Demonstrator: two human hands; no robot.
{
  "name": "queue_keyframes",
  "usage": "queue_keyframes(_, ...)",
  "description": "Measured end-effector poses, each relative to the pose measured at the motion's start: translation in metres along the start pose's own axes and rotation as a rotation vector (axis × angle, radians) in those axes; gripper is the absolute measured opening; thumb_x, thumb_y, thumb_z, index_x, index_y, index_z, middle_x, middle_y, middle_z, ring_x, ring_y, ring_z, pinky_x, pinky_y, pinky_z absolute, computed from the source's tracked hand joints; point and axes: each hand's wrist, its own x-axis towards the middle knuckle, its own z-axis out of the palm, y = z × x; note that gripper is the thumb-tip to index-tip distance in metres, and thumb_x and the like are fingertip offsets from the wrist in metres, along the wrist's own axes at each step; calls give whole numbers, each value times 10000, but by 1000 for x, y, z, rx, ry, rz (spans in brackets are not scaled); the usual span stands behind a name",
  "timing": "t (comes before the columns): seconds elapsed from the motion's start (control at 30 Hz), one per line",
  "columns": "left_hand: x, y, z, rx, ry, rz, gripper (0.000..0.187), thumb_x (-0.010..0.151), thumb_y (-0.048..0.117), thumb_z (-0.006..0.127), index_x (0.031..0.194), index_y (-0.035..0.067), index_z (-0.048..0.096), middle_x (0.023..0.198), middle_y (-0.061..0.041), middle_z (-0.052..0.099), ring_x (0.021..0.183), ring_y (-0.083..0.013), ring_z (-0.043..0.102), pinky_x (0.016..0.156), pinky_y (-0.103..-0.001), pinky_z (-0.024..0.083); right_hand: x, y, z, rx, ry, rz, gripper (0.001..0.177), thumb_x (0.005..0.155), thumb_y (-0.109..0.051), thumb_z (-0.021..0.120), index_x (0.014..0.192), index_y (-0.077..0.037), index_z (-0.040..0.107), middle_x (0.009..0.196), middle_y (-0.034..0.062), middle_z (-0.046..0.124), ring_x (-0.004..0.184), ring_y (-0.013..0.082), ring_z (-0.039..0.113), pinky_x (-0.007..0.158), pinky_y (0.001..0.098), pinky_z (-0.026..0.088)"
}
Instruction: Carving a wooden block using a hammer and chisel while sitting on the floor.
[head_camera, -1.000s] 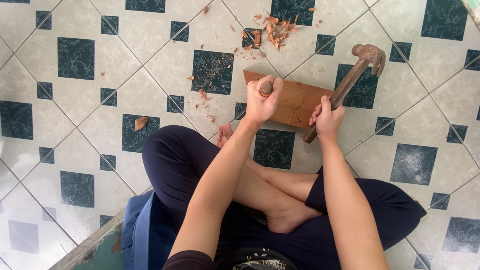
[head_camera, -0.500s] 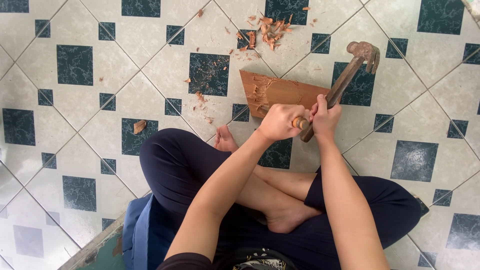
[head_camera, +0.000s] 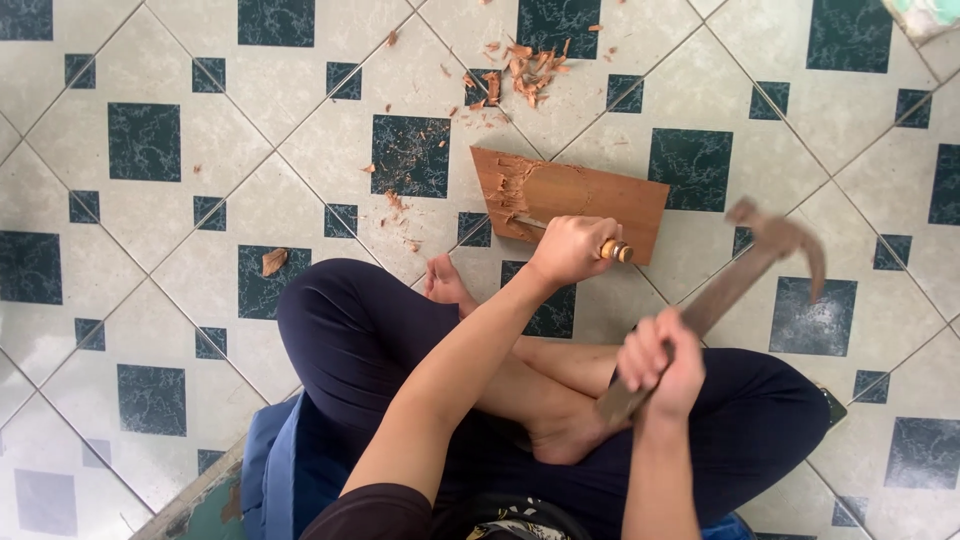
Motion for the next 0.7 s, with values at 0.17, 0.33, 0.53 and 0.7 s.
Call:
queue_keyframes(0.17,4,24,-13,34,27,0,169,699,108,729,765,135,576,649,9,645,545,-241,603,518,-374,428,-71,23,25,179,148,189,144,1010,-106,430,870,-95,460,543,-38,366,345,58,296,272,239,263)
queue_keyframes(0.33,7,29,-18,50,43,20,168,711,99,731,735,125,567,633,8,630,529,-227,589,519,-364,422,-83,-1,12,268,38,18,108,1027,-85,418,952,-82,495,589,-26,397,388,80,348,317,252,326)
queue_keyframes(0.53,-1,23,-12,36,49,36,160,704,104,724,731,119,568,636,10,622,512,-218,551,502,-368,403,-64,32,36,131,182,83,362,960,-163,416,599,-146,422,455,3,394,327,119,286,325,273,281)
queue_keyframes(0.7,0,13,-14,97,37,43,152,688,109,724,728,130,578,653,-1,634,542,-245,584,520,-372,421,-62,37,40,100,249,13,190,1012,-117,446,831,-79,488,539,-14,386,360,78,310,301,249,275)
